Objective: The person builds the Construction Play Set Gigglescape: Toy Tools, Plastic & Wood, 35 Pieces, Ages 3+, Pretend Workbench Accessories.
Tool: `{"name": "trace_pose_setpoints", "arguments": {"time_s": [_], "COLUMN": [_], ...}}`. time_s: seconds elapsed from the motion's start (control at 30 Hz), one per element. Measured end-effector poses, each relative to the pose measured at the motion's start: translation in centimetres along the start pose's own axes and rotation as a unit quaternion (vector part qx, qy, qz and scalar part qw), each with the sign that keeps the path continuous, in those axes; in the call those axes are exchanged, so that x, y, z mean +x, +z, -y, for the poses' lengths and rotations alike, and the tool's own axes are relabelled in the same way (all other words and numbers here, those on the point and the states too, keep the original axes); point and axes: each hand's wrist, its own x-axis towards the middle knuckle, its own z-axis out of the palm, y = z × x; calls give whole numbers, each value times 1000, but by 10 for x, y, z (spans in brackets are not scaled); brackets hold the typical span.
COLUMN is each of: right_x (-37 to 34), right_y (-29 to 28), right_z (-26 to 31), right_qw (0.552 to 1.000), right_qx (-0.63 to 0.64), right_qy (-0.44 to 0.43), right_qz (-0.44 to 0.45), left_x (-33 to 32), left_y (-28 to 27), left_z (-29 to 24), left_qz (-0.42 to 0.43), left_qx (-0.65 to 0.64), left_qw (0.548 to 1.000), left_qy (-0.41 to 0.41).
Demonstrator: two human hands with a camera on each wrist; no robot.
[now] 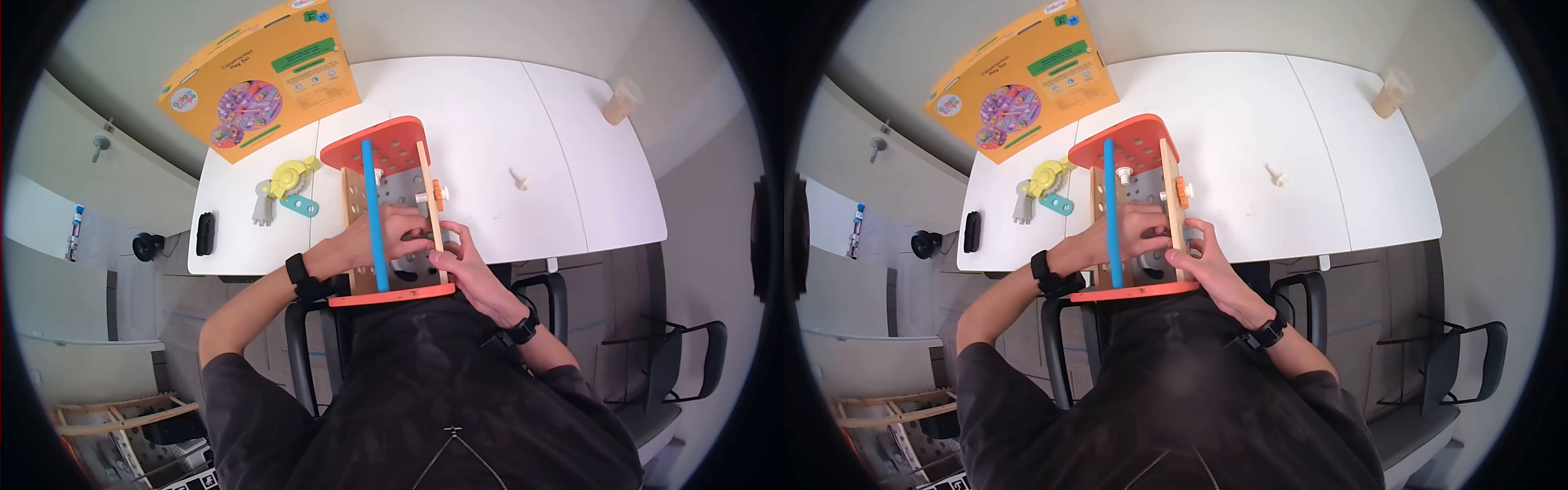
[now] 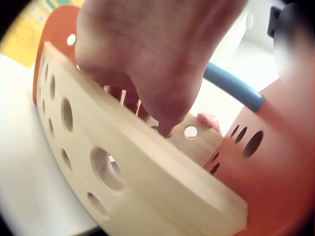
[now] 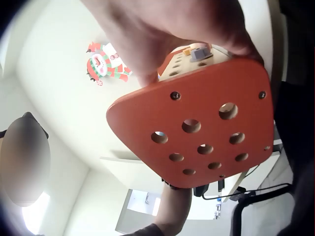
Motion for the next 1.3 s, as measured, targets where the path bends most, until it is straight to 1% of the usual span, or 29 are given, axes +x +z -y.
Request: {"name": "trace_pose_setpoints", "arguments": {"time_s": [0.07, 0.13, 0.2, 0.23, 0.3, 0.33, 0.37, 0.4, 0.43, 0.47, 0.5, 0.6, 0.63, 0.7, 0.73, 0.77, 0.8, 0.87, 0.97, 1.0, 1.03, 1.07, 1.1, 1.17, 1.2, 1.27, 1.3], "right_x": [6, 11, 9, 8, 8, 8, 9, 10, 11, 12, 12, 17, 23, 34, 36, 38, 39, 44, 48, 50, 53, 57, 60, 64, 64, 58, 54], "right_y": [-3, -4, -9, -9, -8, -6, -5, -4, -6, -9, -12, -21, -23, -28, -30, -33, -35, -36, -34, -33, -33, -33, -33, -33, -32, -26, -22], "right_z": [6, 18, 42, 53, 69, 75, 81, 84, 87, 90, 92, 91, 88, 81, 77, 73, 71, 68, 62, 60, 54, 47, 43, 42, 41, 45, 50], "right_qw": [999, 996, 991, 981, 951, 913, 863, 802, 745, 681, 612, 540, 514, 463, 446, 428, 410, 400, 381, 374, 364, 352, 341, 330, 325, 351, 362], "right_qx": [1, -6, -56, -91, -161, -248, -332, -412, -477, -538, -595, -663, -679, -708, -723, -739, -753, -754, -763, -767, -768, -769, -770, -771, -772, -774, -776], "right_qy": [-33, -77, -119, -167, -260, -312, -361, -404, -439, -470, -498, -504, -513, -526, -520, -514, -509, -517, -519, -518, -524, -530, -536, -539, -540, -522, -513], "right_qz": [-15, -33, -33, -38, -50, -85, -119, -152, -155, -157, -158, -119, -109, -94, -88, -81, -74, -71, -62, -59, -58, -58, -59, -77, -83, -68, -61], "left_x": [-4, -14, -26, -31, -41, -45, -48, -49, -51, -53, -58, -75, -80, -92, -97, -100, -102, -104, -107, -109, -112, -112, -106, -89, -82, -67, -55], "left_y": [-8, -23, -41, -53, -60, -64, -68, -69, -70, -72, -76, -60, -56, -47, -44, -43, -43, -42, -43, -44, -45, -46, -51, -65, -65, -60, -59], "left_z": [5, 6, 2, -4, -2, -1, -2, -1, -1, 0, 1, 14, 15, 24, 28, 32, 35, 40, 42, 46, 50, 53, 46, 16, 6, -13, -29], "left_qz": [-31, -71, -110, -129, -203, -239, -272, -306, -334, -356, -333, -269, -244, -166, -127, -101, -92, -75, -107, -175, -241, -305, -344, -419, -404, -376, -360], "left_qx": [93, 133, 171, 190, 138, 111, 62, -71, -202, -330, -381, -498, -484, -465, -455, -450, -438, -416, -336, -252, -166, -77, -40, 33, 46, 72, 51], "left_qw": [994, 988, 979, 973, 969, 963, 957, 943, 910, 858, 837, 777, 786, 806, 812, 806, 807, 806, 842, 870, 887, 893, 894, 884, 895, 913, 922], "left_qy": [50, 39, 29, 31, -26, -55, -73, -108, -141, -170, -208, -275, -298, -327, -342, -370, -385, -414, -408, -385, -356, -322, -283, -203, -182, -141, -130]}}
